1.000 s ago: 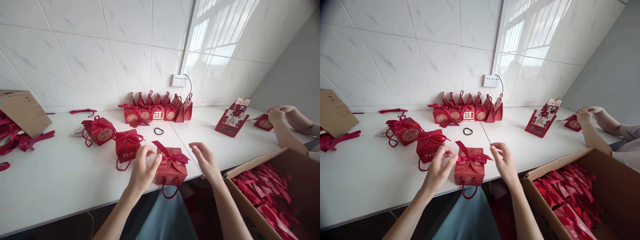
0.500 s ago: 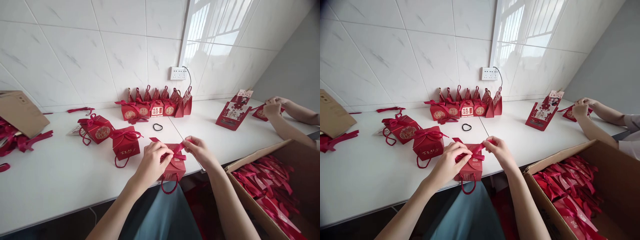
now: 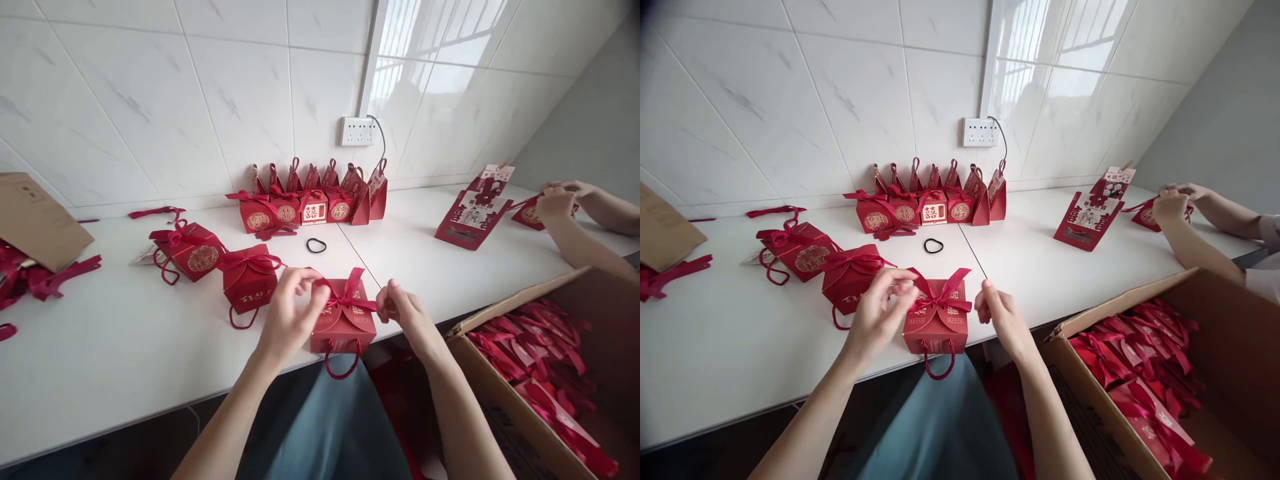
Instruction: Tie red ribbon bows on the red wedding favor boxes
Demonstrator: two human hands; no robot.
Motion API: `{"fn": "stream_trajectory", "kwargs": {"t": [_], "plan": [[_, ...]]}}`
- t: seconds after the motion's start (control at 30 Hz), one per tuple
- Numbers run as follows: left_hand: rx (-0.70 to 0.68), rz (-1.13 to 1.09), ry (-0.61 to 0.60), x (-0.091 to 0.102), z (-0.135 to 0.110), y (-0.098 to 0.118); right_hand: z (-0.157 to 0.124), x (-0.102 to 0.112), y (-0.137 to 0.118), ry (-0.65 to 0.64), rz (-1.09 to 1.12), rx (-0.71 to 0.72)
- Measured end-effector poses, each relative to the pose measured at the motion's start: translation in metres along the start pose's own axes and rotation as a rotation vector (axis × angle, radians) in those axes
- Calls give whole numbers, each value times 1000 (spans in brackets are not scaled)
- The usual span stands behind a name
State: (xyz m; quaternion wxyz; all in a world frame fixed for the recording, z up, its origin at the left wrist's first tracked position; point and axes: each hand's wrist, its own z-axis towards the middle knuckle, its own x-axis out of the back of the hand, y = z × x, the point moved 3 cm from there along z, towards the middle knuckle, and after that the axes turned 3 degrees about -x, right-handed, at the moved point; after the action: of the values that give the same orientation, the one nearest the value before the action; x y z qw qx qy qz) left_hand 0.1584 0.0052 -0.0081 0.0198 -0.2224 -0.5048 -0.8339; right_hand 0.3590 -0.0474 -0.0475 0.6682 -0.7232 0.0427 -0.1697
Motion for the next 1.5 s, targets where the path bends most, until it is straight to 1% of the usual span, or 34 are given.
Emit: {"fn": "stream_trajectory", "kwargs": {"t": [0.03, 0.07, 0.13, 0.2, 0.3, 0.4, 0.53, 0.77, 0.97, 1.1, 1.17, 1.2, 1.23, 1.27, 1.3, 1.37, 1.4, 1.43, 1.5], "plan": [[72, -9, 43, 3, -2, -4, -9, -4, -3, -39, -41, -8], [146, -4, 44, 4, -5, -8, -16, -8, -6, -59, -84, -17], [248, 11, -40, 3, -10, -12, -22, -14, -10, -65, -115, -29], [274, -6, -98, 0, -13, -14, -20, -19, -10, -79, -54, -30], [256, -100, -101, -6, -14, -18, -13, -22, -2, -119, 155, -46], [232, -246, -103, -11, -14, -25, -9, -25, 6, -137, 362, -96], [219, -344, -100, -15, -15, -32, -8, -29, 9, -129, 509, -138], [211, -352, -58, -18, -15, -33, -1, -31, 15, -84, 605, -176], [222, -354, -49, -21, -14, -34, 1, -34, 17, -86, 605, -179], [208, -365, -30, -19, -14, -35, 1, -34, 17, -79, 598, -169], [204, -397, -51, -18, -15, -38, -2, -31, 16, -78, 593, -160], [205, -423, -67, -17, -15, -41, -5, -28, 16, -59, 576, -140], [210, -444, -72, -16, -16, -44, -10, -25, 15, -10, 536, -105], [221, -451, -59, -15, -15, -47, -15, -21, 16, 71, 467, -59], [237, -443, -30, -14, -15, -51, -22, -17, 16, 180, 367, -1], [274, -403, 38, -15, -13, -59, -37, -13, 16, 407, 100, 147], [288, -395, 59, -17, -12, -62, -45, -15, 16, 486, -38, 231], [299, -403, 69, -20, -11, -64, -52, -20, 17, 529, -164, 320], [300, -438, 60, -26, -10, -65, -61, -34, 18, 527, -359, 486]]}}
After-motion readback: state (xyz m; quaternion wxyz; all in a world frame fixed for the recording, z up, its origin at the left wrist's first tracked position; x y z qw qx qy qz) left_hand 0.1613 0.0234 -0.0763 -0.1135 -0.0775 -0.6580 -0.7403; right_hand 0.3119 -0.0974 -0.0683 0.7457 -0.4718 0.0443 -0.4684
